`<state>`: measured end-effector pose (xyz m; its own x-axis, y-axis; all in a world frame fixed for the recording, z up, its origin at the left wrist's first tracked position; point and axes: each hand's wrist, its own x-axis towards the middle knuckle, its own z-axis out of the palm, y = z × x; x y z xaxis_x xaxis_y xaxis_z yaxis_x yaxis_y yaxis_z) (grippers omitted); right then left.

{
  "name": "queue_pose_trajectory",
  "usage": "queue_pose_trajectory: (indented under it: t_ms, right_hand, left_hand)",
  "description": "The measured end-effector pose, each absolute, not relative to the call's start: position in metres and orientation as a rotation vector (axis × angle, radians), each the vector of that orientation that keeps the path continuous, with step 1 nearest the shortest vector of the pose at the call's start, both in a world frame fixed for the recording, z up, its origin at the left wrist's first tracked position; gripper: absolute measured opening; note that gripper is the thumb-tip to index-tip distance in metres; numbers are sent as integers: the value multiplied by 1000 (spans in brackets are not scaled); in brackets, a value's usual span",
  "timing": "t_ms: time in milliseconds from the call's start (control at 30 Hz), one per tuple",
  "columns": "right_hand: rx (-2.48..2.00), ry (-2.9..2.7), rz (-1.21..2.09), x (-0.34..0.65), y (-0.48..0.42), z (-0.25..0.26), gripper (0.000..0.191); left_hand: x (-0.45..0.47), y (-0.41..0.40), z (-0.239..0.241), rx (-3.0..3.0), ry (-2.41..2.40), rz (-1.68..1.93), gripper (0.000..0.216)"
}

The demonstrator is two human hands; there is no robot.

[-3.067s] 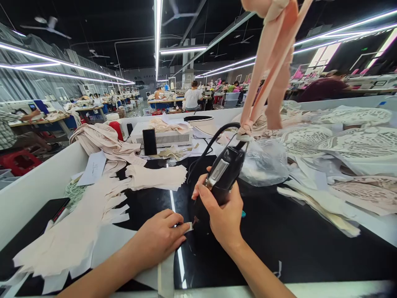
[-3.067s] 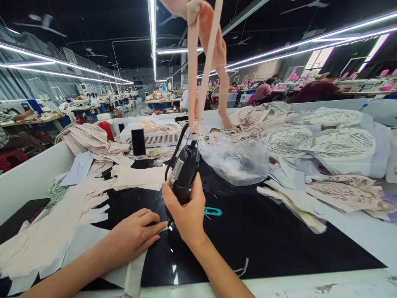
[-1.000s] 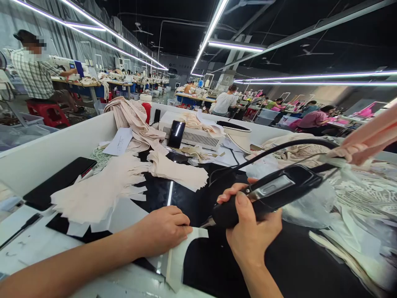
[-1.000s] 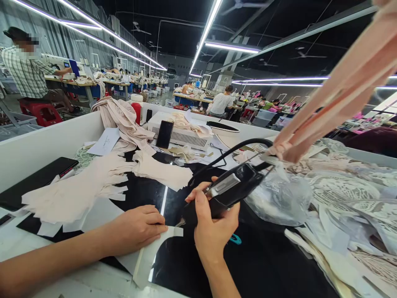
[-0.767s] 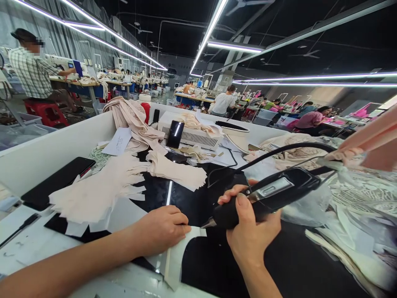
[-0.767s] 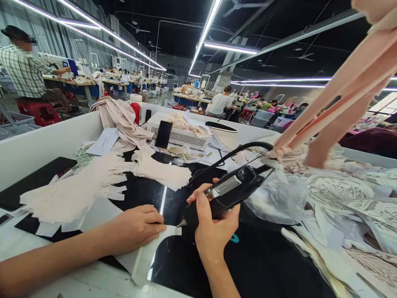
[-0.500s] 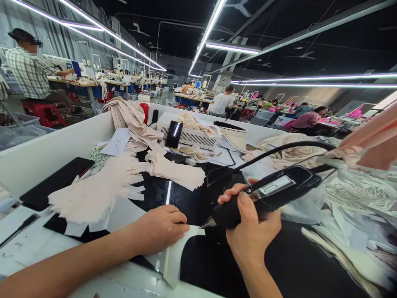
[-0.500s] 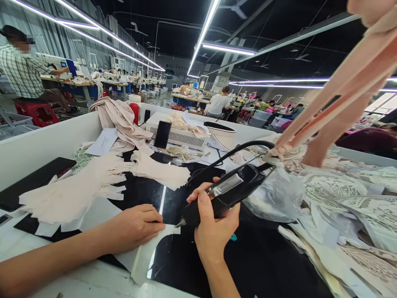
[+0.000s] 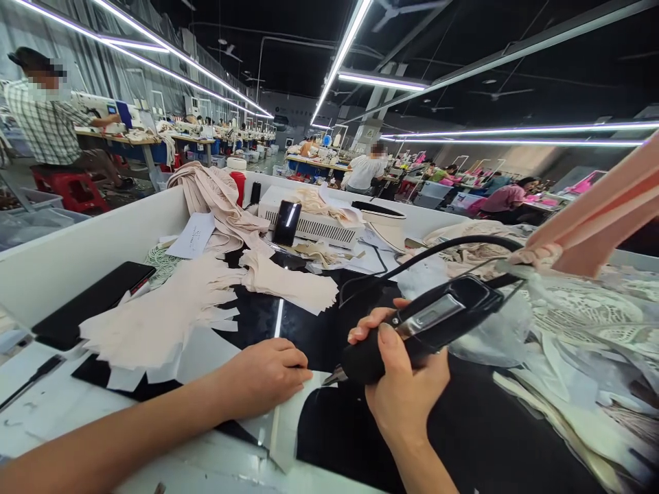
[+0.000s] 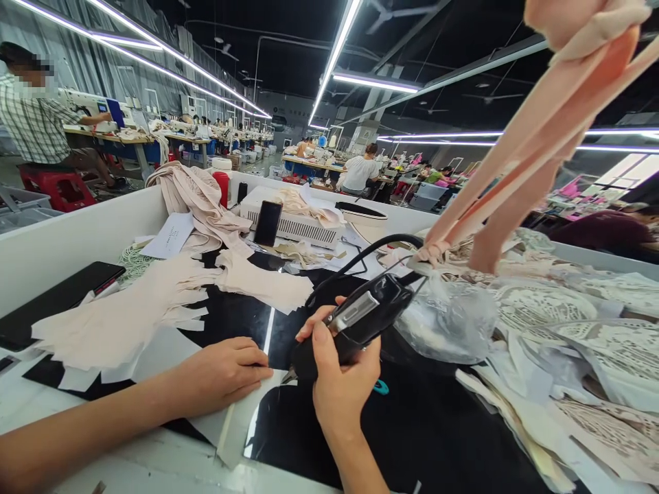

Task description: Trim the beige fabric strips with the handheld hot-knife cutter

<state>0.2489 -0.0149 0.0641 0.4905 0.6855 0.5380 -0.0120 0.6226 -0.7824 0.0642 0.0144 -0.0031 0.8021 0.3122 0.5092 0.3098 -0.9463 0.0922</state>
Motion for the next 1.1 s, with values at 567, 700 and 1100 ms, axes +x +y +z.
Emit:
queue_pose_trajectory:
  t_ms: [567,700,1100]
  right_hand:
    - [-848,-935,433,255,-14,60,36]
    - [-875,-938,418,254,-18,59,38]
    - [-893,-928,364,247,-38,59,39]
  left_hand:
    - [63,15,-5,2996,541,831,14]
    - [65,8,-4,3119,624,945,17]
    - [66,-25,11,3079,974,338,26]
